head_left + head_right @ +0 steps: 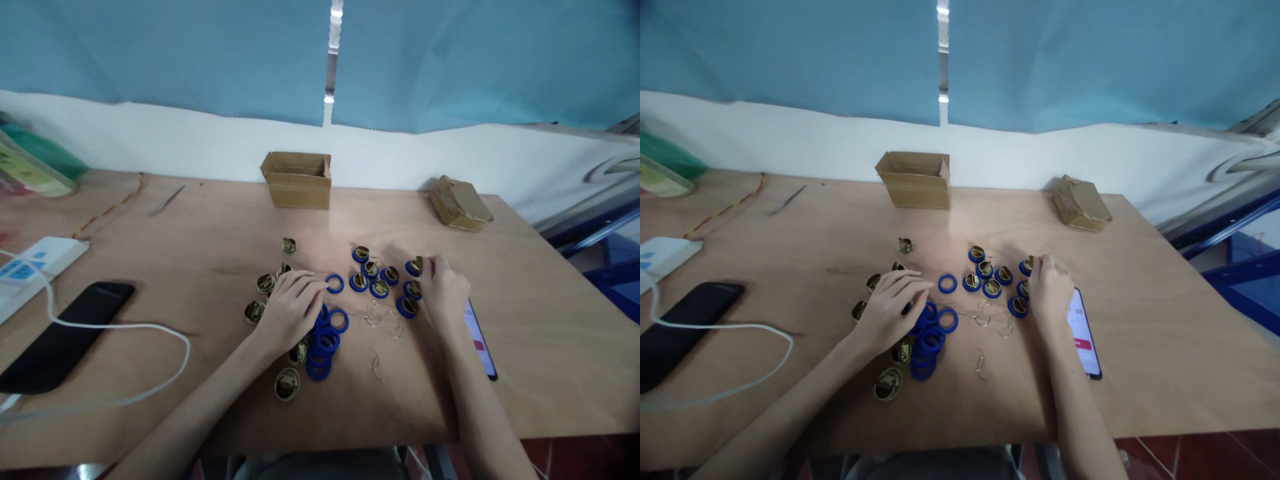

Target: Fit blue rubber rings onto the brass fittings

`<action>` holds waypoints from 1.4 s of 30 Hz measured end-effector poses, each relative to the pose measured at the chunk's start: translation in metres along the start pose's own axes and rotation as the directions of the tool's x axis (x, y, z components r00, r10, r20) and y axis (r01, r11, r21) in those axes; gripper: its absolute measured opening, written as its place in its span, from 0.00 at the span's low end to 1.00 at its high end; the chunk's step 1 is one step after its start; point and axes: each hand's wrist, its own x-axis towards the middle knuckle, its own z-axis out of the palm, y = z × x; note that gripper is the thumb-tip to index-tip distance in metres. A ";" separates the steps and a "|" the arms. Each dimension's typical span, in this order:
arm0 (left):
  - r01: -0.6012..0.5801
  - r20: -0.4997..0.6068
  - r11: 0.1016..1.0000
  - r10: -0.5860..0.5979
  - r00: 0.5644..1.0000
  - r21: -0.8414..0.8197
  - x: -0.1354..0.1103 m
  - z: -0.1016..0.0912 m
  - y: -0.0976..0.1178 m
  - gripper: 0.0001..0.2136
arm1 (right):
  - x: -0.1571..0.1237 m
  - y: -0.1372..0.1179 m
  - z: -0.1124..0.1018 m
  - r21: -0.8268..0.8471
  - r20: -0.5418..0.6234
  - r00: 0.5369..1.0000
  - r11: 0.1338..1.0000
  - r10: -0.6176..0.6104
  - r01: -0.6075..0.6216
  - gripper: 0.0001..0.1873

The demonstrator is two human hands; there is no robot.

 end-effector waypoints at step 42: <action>0.223 0.168 0.911 -0.174 0.970 -0.347 0.004 -0.008 -0.025 0.09 | -0.073 -0.083 0.005 0.563 -0.093 0.719 0.559 -0.689 0.609 0.08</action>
